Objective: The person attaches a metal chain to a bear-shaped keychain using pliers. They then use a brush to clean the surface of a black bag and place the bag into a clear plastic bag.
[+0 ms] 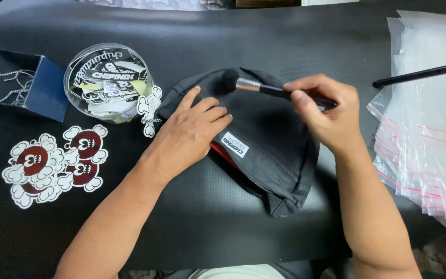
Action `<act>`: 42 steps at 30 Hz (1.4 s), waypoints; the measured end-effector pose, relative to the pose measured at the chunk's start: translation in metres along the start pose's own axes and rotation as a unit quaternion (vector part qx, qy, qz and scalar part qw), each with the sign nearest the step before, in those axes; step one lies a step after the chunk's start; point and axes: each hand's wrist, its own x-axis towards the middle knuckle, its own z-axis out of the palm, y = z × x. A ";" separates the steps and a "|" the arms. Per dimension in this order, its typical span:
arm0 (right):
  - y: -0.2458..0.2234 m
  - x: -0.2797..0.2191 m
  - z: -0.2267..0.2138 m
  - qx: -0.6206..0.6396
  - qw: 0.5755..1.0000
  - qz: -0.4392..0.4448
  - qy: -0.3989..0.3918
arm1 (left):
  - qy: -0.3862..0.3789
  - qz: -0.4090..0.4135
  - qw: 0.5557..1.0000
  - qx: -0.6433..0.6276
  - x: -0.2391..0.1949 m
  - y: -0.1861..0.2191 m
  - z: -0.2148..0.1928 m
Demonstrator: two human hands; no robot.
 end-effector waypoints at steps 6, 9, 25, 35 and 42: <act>-0.002 0.005 0.000 -0.194 0.964 -0.171 0.063 | -0.004 -0.006 1.000 0.005 0.000 -0.001 0.005; -0.003 0.004 0.001 -0.033 0.995 -0.089 -0.026 | -0.009 -0.010 1.000 0.012 -0.005 0.000 0.006; 0.027 0.011 -0.011 -0.229 0.973 -0.009 -0.020 | 0.107 -0.112 0.988 -0.005 -0.010 0.003 -0.071; 0.036 0.009 -0.007 -0.258 0.947 0.078 -0.175 | 0.034 -0.369 0.893 0.254 -0.043 0.016 -0.060; 0.037 0.013 -0.006 -0.244 0.946 0.114 -0.182 | 0.117 -0.355 0.925 0.063 -0.041 0.015 -0.054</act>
